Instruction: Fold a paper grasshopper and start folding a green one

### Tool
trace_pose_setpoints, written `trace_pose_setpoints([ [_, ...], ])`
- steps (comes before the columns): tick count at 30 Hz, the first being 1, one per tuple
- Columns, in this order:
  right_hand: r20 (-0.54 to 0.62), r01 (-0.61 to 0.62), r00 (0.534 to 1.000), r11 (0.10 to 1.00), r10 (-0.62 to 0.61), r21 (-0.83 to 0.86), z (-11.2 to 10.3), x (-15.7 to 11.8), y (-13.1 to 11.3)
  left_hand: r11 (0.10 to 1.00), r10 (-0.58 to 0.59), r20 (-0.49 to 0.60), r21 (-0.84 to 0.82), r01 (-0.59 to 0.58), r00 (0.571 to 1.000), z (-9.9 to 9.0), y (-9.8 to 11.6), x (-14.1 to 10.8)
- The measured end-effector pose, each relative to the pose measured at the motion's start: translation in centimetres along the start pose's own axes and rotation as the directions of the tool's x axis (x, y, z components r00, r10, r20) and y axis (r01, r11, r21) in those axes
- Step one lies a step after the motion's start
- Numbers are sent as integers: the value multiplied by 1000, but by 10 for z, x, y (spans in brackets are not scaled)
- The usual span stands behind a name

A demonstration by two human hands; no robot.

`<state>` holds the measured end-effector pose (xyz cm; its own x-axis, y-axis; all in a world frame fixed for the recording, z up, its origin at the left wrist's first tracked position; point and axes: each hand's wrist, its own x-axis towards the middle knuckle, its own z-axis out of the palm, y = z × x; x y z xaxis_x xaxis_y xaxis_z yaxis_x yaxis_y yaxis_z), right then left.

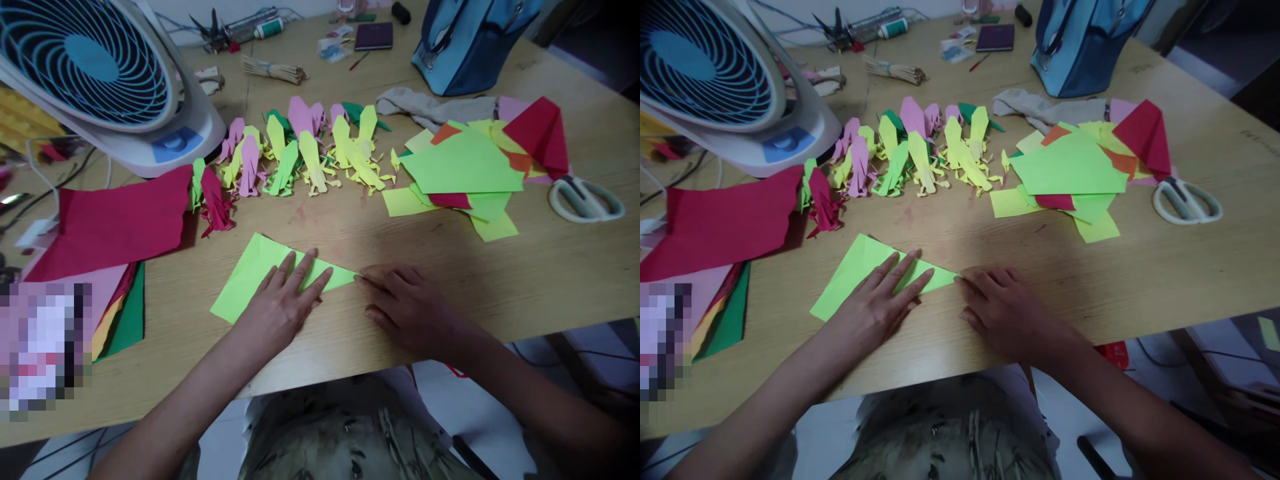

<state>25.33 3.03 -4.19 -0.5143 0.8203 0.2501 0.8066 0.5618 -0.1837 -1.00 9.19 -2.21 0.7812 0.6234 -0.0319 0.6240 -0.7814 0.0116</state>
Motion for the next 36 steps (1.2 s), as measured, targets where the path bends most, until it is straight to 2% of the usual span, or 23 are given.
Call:
trace_pose_setpoints([
  [12,-7,-9,1000,999,9,31,3,-1,1,1000,9,-16,2,-9,1000,3,-3,-2],
  [19,2,-19,1000,999,18,39,2,0,1,999,-26,-10,28,27,1000,7,0,-8],
  [23,-16,-42,999,990,44,132,0,2,3,999,-31,-30,14,31,999,7,0,-8],
  [28,-2,-152,987,930,162,336,-5,8,7,999,-39,-83,1,39,996,7,-3,-7],
  [36,129,-380,925,854,358,356,-9,32,8,999,-27,-155,-35,22,988,13,-6,-10],
])
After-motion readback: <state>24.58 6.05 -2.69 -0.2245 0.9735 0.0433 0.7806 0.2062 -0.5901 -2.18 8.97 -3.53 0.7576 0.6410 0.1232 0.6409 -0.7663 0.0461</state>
